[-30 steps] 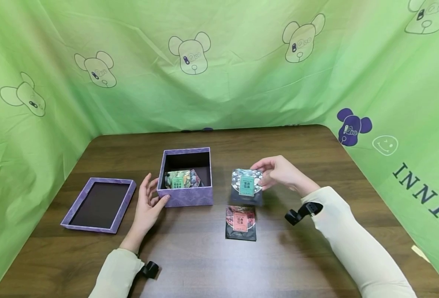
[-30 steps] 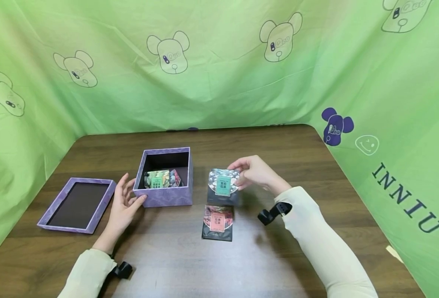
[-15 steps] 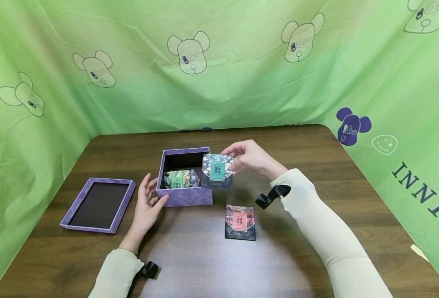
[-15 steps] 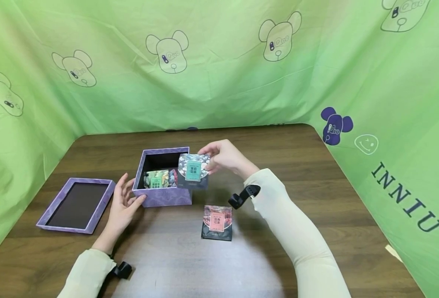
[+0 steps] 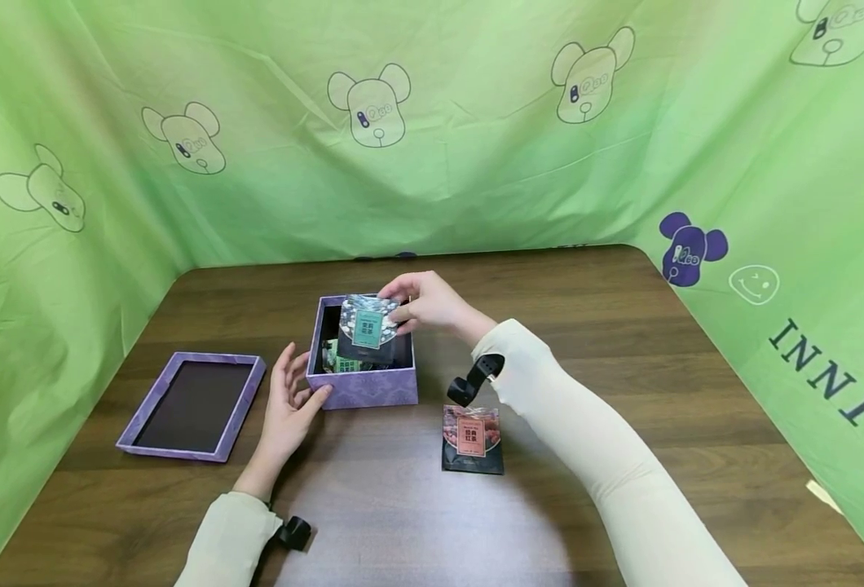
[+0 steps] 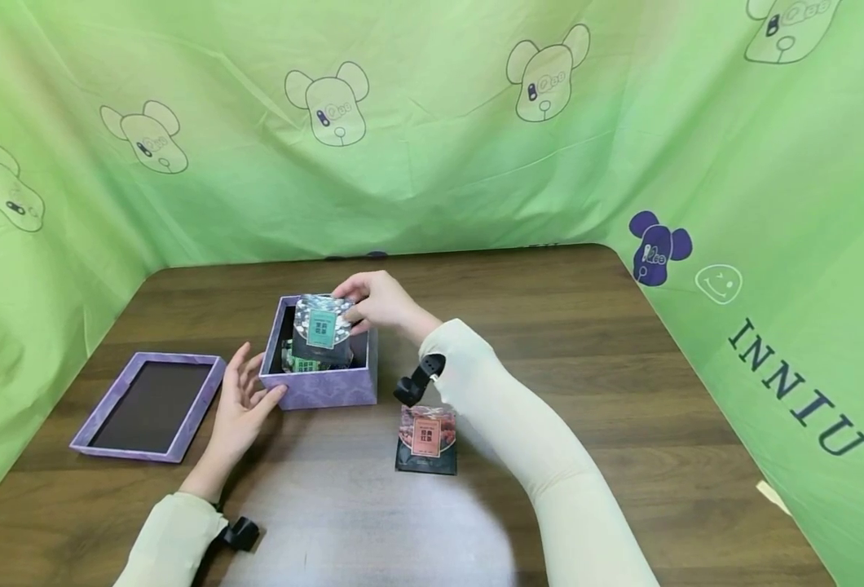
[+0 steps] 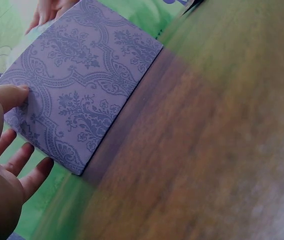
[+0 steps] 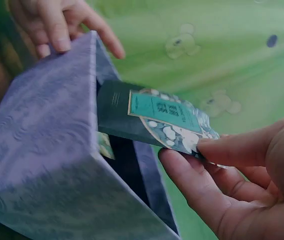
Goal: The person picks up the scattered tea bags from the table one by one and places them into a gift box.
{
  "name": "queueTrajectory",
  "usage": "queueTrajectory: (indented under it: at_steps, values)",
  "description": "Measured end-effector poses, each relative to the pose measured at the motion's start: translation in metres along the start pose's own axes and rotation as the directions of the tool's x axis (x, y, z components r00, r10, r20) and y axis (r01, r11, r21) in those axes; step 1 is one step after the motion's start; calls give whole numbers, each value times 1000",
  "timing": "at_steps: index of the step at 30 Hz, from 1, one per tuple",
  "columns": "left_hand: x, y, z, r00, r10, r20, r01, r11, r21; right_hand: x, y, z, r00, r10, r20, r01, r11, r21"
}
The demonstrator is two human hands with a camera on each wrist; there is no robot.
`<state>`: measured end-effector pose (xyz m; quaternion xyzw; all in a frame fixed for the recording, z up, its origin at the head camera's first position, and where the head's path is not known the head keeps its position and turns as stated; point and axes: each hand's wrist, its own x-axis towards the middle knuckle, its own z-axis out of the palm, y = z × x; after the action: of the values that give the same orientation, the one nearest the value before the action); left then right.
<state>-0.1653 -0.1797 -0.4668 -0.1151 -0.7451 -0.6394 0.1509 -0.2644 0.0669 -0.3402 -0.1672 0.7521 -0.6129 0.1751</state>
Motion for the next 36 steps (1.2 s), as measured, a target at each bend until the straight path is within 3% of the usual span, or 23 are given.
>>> queueTrajectory:
  at_steps: [9, 16, 28, 32, 36]
  values:
    - [-1, 0, 1, 1000, -1, -7, 1, 1000, -7, 7, 2, 24, 989, 20, 147, 10, 979, -203]
    - [-1, 1, 1, 1000, 7, -5, -7, 1000, -9, 7, 6, 25, 968, -77, 239, 173, 894, -413]
    - [1, 1, 1, 1000, 3, -11, -3, 1000, -16, -9, 4, 1, 964, -200, 176, 242, 932, -271]
    - [2, 1, 1, 1000, 0, -8, 0, 1000, -14, -24, 6, -10, 980, -165, 114, 181, 972, -148]
    - [1, 2, 1, 1000, -2, -9, 2, 1000, -7, -38, 12, -20, 991, -103, 82, 109, 991, -72]
